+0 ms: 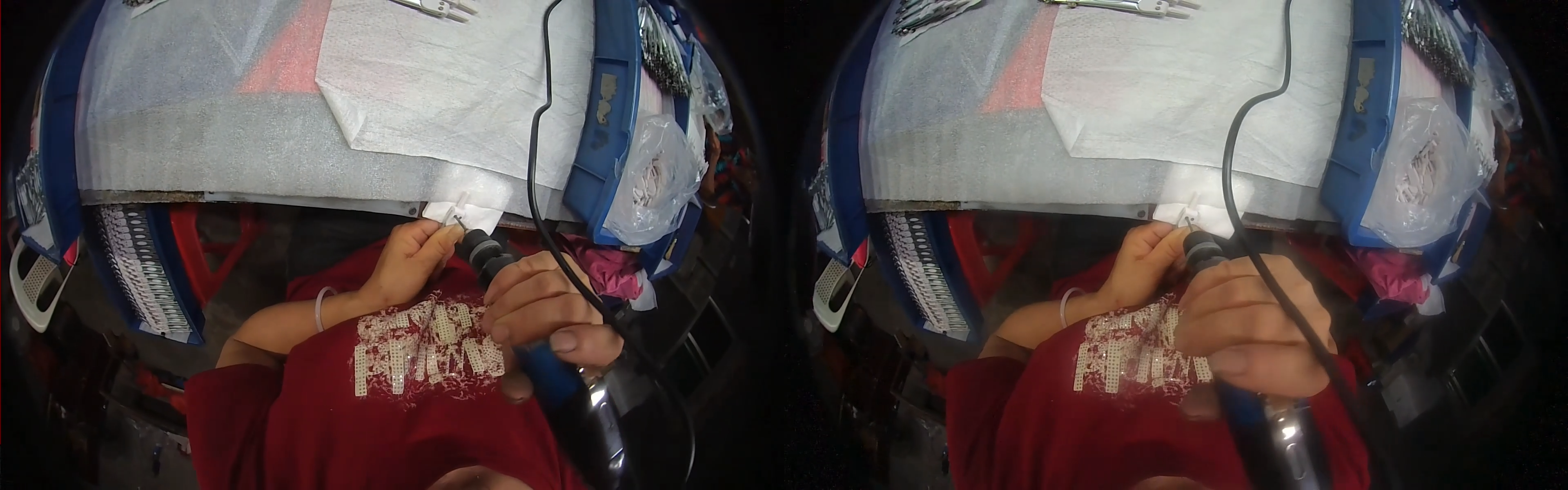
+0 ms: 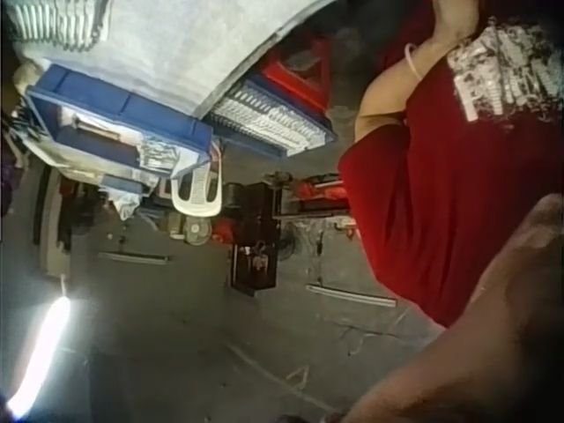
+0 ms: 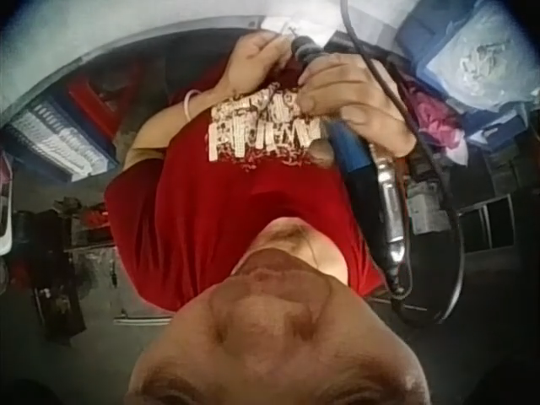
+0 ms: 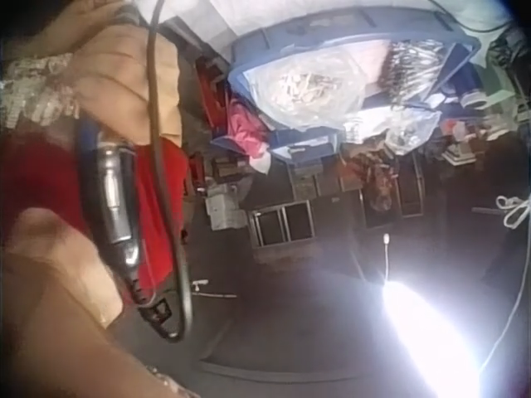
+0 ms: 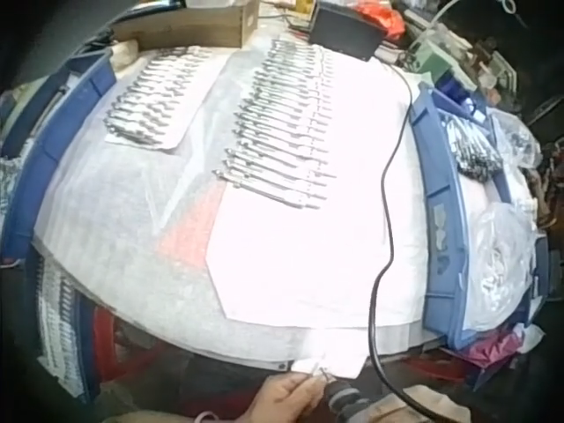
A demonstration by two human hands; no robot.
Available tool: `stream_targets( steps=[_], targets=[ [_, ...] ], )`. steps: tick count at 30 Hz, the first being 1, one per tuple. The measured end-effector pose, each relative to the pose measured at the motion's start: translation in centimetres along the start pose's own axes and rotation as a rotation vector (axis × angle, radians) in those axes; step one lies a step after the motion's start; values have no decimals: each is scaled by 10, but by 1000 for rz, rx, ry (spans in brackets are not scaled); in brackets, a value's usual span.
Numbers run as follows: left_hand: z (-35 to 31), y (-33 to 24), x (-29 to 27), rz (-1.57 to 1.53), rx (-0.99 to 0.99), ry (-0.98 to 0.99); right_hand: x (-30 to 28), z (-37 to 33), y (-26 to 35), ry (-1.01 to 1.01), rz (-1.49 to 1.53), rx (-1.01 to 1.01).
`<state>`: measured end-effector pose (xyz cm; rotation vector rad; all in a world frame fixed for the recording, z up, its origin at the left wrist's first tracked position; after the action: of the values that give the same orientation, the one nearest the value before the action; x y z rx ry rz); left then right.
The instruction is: Polishing the tips of small metal components using a handheld rotary tool.
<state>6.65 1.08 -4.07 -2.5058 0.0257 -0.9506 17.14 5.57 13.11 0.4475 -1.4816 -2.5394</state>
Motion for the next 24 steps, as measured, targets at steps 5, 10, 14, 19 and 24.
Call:
stream_targets(
  steps=[5, 10, 14, 19, 24],
  targets=[
    [-2, -5, 6, 11, -14, 54, 2, -14, 8, -160, -75, -57],
    [0, 0, 2, -34, -20, 76, 0, -11, 4, -125, -78, -28],
    [0, -2, 3, -20, -18, 67, -2, -11, 3, -299, 20, -134],
    [-2, -4, 3, 30, -34, 66, -1, -10, 0, -131, -60, -93],
    [0, -3, 3, 38, -63, 64, -2, -8, -1, -154, -46, -82]
  ],
)
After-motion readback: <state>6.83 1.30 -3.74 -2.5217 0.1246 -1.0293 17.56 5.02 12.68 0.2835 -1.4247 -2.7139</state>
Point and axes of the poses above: each hand's wrist, its own z-axis towards the middle knuckle, its own x-axis out of the palm, y = z × x, the point moved 6 cm from there along z, towards the middle knuckle, and after that the axes turned 3 degrees about -x, right-handed, at the moved point
